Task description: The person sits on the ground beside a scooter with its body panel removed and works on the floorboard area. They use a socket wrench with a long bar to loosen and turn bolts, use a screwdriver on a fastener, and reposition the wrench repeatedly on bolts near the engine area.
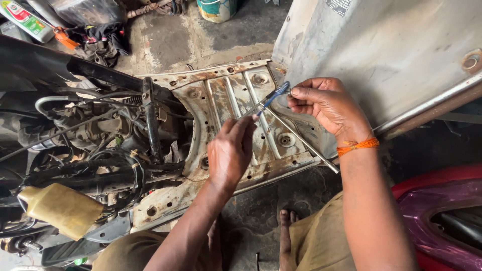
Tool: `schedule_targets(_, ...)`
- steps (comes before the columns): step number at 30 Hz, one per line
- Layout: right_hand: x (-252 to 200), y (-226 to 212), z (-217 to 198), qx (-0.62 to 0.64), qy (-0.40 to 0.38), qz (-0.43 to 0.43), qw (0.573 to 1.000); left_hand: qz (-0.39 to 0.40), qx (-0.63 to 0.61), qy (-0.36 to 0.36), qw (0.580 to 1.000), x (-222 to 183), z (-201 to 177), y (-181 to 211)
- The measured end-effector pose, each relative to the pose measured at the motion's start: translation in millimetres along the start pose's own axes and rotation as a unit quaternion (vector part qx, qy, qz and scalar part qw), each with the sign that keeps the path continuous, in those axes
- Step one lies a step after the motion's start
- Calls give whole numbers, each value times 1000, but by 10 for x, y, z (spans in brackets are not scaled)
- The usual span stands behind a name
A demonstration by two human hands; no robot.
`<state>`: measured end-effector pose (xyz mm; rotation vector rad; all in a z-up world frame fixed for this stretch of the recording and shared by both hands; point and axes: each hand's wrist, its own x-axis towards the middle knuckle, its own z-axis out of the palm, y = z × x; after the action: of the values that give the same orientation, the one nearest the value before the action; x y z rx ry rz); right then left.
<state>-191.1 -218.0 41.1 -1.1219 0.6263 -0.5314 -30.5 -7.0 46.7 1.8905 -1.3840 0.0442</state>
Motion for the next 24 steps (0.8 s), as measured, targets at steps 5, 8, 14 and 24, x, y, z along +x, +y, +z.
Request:
schedule_targets(5, 10, 30, -53, 76, -18, -2, 997, 21, 11, 65, 998, 24, -108, -53)
schedule_targets(8, -15, 50, 16, 116, -32, -8, 993, 17, 2, 39, 999, -57, -195, -21)
schedule_targets(14, -50, 96, 211, 180, -68, 30, 981, 44, 40, 25, 998, -100, -478, 55)
schedule_targets(24, -24, 108, 267, 265, -59, 42, 962, 79, 36, 70, 994, -115, -393, -118)
